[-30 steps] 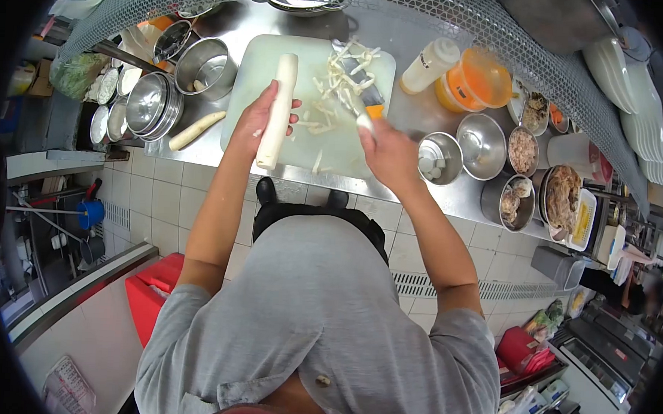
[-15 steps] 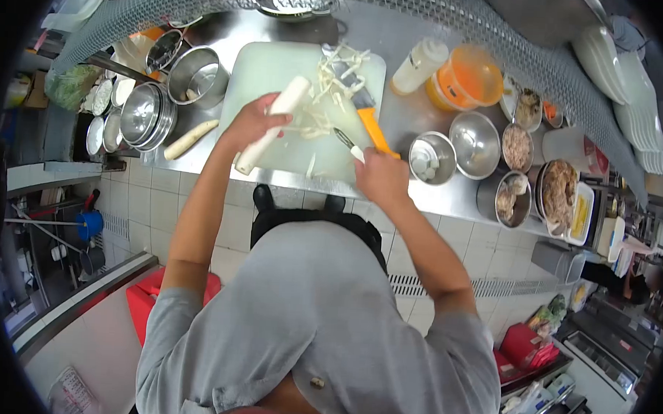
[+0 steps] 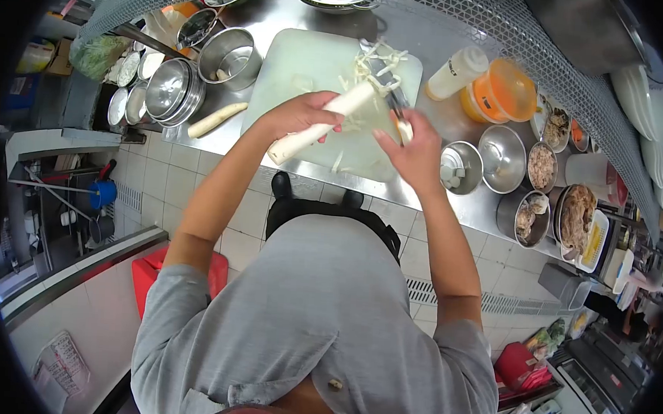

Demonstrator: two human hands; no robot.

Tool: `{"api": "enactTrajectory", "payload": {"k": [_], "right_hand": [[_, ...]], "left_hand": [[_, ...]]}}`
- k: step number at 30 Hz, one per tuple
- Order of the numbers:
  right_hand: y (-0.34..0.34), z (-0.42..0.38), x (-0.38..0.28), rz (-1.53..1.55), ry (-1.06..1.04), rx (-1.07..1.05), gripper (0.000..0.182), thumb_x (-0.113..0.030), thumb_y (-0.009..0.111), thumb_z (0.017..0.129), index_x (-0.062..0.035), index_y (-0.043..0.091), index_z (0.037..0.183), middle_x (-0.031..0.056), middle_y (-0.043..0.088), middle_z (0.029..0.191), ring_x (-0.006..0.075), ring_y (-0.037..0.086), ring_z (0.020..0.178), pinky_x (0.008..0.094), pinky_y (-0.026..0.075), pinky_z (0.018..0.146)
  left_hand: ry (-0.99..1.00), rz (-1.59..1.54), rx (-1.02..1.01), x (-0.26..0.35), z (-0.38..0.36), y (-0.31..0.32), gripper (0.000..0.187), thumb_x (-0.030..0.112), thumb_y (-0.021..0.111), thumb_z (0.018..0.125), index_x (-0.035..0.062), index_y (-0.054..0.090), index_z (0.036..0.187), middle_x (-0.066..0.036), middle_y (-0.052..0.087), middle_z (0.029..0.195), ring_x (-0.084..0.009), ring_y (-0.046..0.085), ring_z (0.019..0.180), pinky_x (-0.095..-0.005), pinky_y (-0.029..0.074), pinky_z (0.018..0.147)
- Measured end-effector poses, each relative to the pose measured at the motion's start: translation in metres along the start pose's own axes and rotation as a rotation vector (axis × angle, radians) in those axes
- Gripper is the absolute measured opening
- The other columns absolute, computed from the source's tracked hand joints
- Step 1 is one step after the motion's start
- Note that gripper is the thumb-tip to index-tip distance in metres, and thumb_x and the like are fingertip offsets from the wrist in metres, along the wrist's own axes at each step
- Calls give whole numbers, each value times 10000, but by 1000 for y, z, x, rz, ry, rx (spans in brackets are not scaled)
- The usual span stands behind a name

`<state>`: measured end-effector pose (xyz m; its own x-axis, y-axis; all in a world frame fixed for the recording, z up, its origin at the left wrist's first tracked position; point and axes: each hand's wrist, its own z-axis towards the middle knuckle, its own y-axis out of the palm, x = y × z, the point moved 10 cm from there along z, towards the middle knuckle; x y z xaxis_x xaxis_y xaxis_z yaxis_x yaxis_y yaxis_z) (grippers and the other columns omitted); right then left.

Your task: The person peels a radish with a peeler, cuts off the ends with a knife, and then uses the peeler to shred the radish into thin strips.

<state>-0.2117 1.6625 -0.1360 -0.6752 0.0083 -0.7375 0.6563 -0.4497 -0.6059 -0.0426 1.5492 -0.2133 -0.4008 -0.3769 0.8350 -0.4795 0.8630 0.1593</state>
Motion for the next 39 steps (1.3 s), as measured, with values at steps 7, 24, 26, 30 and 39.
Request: {"api": "enactTrajectory", "payload": {"k": [7, 24, 26, 30, 39], "right_hand": [[53, 21, 57, 746, 555, -502, 469, -183, 889, 810, -19, 705, 1209, 36, 710, 839, 110, 617, 613, 264, 470, 523], [81, -66, 0, 776, 601, -48, 348, -180, 833, 893, -25, 583, 1079, 72, 735, 894, 125, 704, 655, 215, 467, 477], [95, -76, 0, 815, 646, -274, 350, -223, 804, 925, -40, 566, 1105, 68, 735, 888, 120, 686, 616, 219, 462, 468], [75, -75, 22, 1099, 798, -291, 236, -300, 613, 1057, -69, 575, 1080, 44, 633, 787, 128, 583, 516, 266, 454, 449], [20, -20, 5, 259, 311, -316, 247, -275, 549, 1085, -50, 617, 1163, 95, 670, 894, 219, 691, 838, 366, 539, 782]], "left_hand": [[33, 173, -217, 30, -9, 35, 576, 234, 695, 977, 30, 506, 1481, -115, 709, 1181, -175, 690, 1042, -319, 586, 798], [388, -853, -30, 12, 13, -6, 583, 444, 489, 1097, -2, 456, 1470, -191, 629, 1333, -353, 631, 1231, -491, 524, 1055], [290, -837, 0, 3, 12, -8, 552, 442, 500, 1093, -29, 518, 1380, -186, 673, 1145, -331, 694, 1082, -463, 584, 940], [167, -739, 67, -13, 3, -9, 556, 461, 520, 1080, -36, 566, 1324, -132, 664, 1012, -276, 723, 848, -407, 635, 726], [143, -667, 0, -14, -42, 7, 542, 231, 640, 997, 97, 447, 1485, -126, 647, 1076, -213, 661, 762, -331, 602, 550]]}}
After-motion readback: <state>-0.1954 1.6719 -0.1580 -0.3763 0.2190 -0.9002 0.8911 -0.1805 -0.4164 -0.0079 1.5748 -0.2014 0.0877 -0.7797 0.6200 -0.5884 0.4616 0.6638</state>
